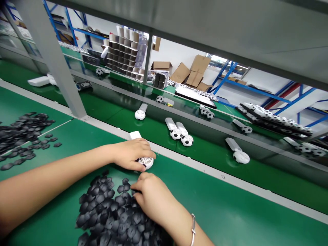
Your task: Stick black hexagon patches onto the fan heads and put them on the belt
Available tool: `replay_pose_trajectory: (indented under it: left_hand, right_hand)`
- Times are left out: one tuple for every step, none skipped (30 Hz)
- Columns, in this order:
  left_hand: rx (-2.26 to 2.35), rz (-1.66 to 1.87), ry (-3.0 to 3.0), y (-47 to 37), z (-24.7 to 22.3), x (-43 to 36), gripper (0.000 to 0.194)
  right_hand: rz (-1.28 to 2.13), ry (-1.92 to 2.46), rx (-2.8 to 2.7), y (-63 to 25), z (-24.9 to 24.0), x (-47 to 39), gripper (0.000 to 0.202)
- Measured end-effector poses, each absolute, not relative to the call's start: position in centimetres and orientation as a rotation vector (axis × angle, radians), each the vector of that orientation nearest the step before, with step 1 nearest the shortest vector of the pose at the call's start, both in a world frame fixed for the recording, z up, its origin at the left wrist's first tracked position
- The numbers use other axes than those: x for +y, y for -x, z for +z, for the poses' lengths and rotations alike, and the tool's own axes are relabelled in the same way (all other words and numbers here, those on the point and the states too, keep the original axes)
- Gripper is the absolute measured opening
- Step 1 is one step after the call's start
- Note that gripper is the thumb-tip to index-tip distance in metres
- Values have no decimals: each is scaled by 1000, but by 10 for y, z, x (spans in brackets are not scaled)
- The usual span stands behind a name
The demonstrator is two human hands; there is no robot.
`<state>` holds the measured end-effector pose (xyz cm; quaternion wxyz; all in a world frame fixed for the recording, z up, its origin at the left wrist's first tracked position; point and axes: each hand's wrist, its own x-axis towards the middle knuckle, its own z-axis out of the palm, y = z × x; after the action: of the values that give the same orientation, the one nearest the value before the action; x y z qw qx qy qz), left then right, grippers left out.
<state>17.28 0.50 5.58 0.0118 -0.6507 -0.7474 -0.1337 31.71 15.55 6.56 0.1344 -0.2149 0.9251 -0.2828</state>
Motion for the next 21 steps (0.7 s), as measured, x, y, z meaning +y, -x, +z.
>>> replay_pose_trajectory:
  left_hand:
    - [-2313, -368, 2005, -175, 59, 4, 49]
    - [-2300, -308, 1961, -178, 62, 4, 52]
    - [-2300, -242, 1894, -181, 65, 5, 54]
    - [-2321, -174, 1813, -185, 68, 6, 56]
    - [-2373, -107, 1727, -188, 71, 7, 58]
    - [-2457, -47, 1642, -191, 72, 9, 61]
    - [-2558, 1, 1566, -194, 74, 11, 64]
    - [-2659, 34, 1507, -197, 75, 13, 65]
    - [-2746, 51, 1467, -199, 75, 14, 65]
    - [-2801, 52, 1450, -201, 76, 15, 64]
    - [-2822, 41, 1455, -202, 77, 14, 61]
    - [-2816, 30, 1481, -203, 77, 13, 57]
    - [-2799, 23, 1520, -203, 78, 12, 53]
    - [-2782, 17, 1565, -202, 79, 9, 50]
    - [-2766, 8, 1614, -201, 80, 7, 50]
    - [-2754, -4, 1664, -199, 81, 4, 51]
    - [-2745, -20, 1713, -197, 81, 2, 53]
    - [-2732, -42, 1761, -195, 81, 0, 55]
    - [-2720, -67, 1805, -193, 81, -2, 58]
    - [-2712, -94, 1841, -192, 80, -3, 59]
    - [-2706, -120, 1866, -190, 80, -3, 59]
  right_hand:
    - [-822, 619, 2663, -317, 64, 155, 18]
    - [-831, 605, 2651, -316, 63, 155, 19]
    - [-844, 586, 2645, -315, 63, 155, 18]
    - [-855, 556, 2646, -315, 63, 155, 18]
    - [-861, 517, 2652, -315, 63, 155, 17]
    - [-865, 471, 2658, -314, 63, 154, 16]
    - [-867, 425, 2660, -314, 62, 154, 16]
    - [-868, 380, 2656, -314, 62, 153, 16]
    - [-868, 344, 2646, -315, 61, 152, 15]
    - [-873, 324, 2634, -315, 60, 152, 14]
    - [-887, 314, 2629, -315, 59, 152, 14]
    - [-904, 307, 2634, -316, 58, 151, 15]
    - [-919, 304, 2645, -317, 56, 151, 15]
    - [-928, 306, 2658, -317, 56, 151, 16]
    - [-932, 315, 2667, -318, 55, 150, 17]
    - [-933, 324, 2671, -319, 55, 149, 18]
    - [-932, 333, 2673, -319, 55, 149, 20]
    - [-937, 342, 2675, -319, 55, 148, 22]
    - [-947, 344, 2682, -318, 56, 148, 23]
    - [-962, 338, 2701, -317, 57, 149, 24]
    - [-983, 334, 2732, -316, 59, 151, 23]
